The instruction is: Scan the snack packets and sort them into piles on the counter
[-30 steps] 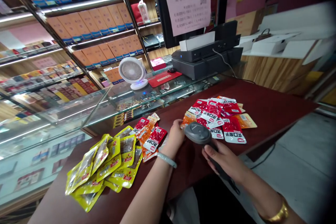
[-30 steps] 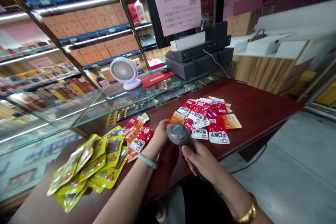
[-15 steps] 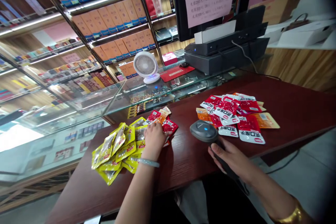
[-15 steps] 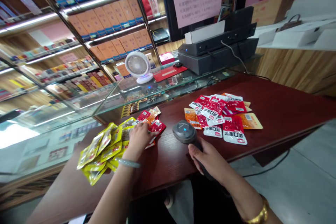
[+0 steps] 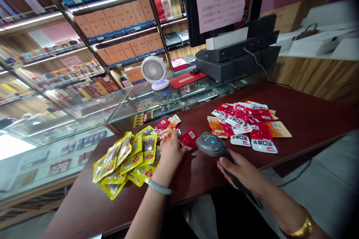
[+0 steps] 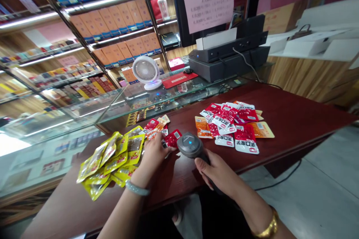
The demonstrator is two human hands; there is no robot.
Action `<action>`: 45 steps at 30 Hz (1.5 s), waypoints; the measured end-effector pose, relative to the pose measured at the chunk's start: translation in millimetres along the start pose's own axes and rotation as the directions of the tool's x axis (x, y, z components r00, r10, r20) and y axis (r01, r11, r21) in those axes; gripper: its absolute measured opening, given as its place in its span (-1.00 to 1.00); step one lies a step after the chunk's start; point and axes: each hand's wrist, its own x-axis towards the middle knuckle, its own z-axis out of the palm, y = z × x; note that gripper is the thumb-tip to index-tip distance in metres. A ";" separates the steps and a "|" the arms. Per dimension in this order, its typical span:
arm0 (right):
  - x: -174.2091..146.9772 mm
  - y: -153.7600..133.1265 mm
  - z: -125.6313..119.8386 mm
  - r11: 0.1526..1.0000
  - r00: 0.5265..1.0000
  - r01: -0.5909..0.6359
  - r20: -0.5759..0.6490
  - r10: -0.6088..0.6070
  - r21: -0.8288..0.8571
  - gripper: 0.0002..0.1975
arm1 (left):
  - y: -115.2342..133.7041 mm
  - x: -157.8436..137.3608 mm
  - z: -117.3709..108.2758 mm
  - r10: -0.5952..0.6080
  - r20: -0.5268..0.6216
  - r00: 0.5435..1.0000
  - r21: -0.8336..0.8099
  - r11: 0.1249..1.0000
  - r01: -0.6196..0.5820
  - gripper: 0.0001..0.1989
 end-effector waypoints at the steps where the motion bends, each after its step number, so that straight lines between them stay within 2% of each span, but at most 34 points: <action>1: -0.4 0.7 -0.8 1.000 1.000 -0.002 -0.002 0.002 0.006 -0.55 | 2.5 -1.2 -0.3 0.013 -0.009 1.000 -0.017 1.000 -0.013 -0.48; 6: -4.1 2.6 -8.0 1.000 0.999 0.006 -0.034 -0.005 0.017 -0.56 | 15.6 -2.2 -5.2 0.012 -0.010 1.000 -0.105 0.994 -0.013 -0.55; 9: -6.4 2.1 -14.4 1.000 0.998 0.010 -0.066 -0.008 0.023 -0.54 | 27.9 5.2 -5.5 -0.052 0.049 0.997 -0.252 0.966 0.063 -0.52; 12: -8.6 1.7 -21.0 0.999 0.993 0.016 -0.117 -0.011 0.042 -0.52 | 48.2 20.9 3.5 -0.097 0.077 0.992 -0.487 0.865 0.122 -0.53; 15: -11.4 1.0 -25.9 0.998 0.983 0.004 -0.182 0.007 0.063 -0.49 | 75.9 39.4 18.0 -0.080 0.023 0.997 -0.675 0.734 0.074 -0.57; 18: -15.6 -0.8 -28.0 0.996 0.971 -0.020 -0.234 0.040 0.087 -0.46 | 101.8 50.7 26.3 0.009 -0.001 1.000 -0.736 0.677 -0.007 -0.50; 22: -21.7 -1.8 -28.3 0.994 0.963 -0.050 -0.260 0.075 0.101 -0.47 | 112.6 48.2 21.1 0.230 0.019 0.973 -0.668 0.727 -0.159 -0.53; 24: -22.7 -0.4 -28.0 0.993 0.962 -0.061 -0.259 0.084 0.096 -0.48 | 104.0 42.7 14.9 0.234 0.004 0.972 -0.597 0.781 -0.186 -0.55; 27: -19.5 3.6 -25.8 0.992 0.963 -0.084 -0.249 0.104 0.093 -0.48 | 76.3 33.2 5.2 0.159 -0.037 0.987 -0.463 0.872 -0.158 -0.64; 29: -15.1 6.1 -22.4 0.993 0.972 -0.086 -0.210 0.102 0.085 -0.48 | 51.9 26.3 -0.9 0.046 -0.065 0.997 -0.299 0.952 -0.063 -0.67; 31: -9.8 7.4 -17.5 0.994 0.983 -0.080 -0.160 0.090 0.070 -0.47 | 26.5 19.0 -6.1 -0.097 -0.107 0.990 -0.088 0.992 0.088 -0.62; 33: -4.5 7.3 -11.7 0.996 0.992 -0.074 -0.100 0.078 0.051 -0.49 | 3.1 12.2 -9.8 -0.215 -0.135 0.967 0.090 0.969 0.228 -0.52; 35: 0.5 6.5 -5.7 0.997 0.997 -0.061 -0.041 0.062 0.037 -0.52 | -16.0 6.6 -11.6 -0.287 -0.117 0.951 0.193 0.932 0.306 -0.42; 39: 7.4 5.6 4.9 0.999 0.999 -0.029 0.031 0.028 0.018 -0.58 | -36.8 1.0 -12.4 -0.324 -0.038 0.945 0.248 0.913 0.323 -0.30; 43: 9.5 7.6 10.2 1.000 0.998 -0.007 0.062 0.006 0.009 -0.60 | -38.0 -0.6 -12.0 -0.288 0.042 0.957 0.238 0.933 0.270 -0.36; 45: 9.4 9.1 10.7 1.000 0.998 -0.004 0.068 0.004 0.005 -0.61 | -35.2 -0.9 -11.4 -0.264 0.028 0.964 0.223 0.942 0.252 -0.42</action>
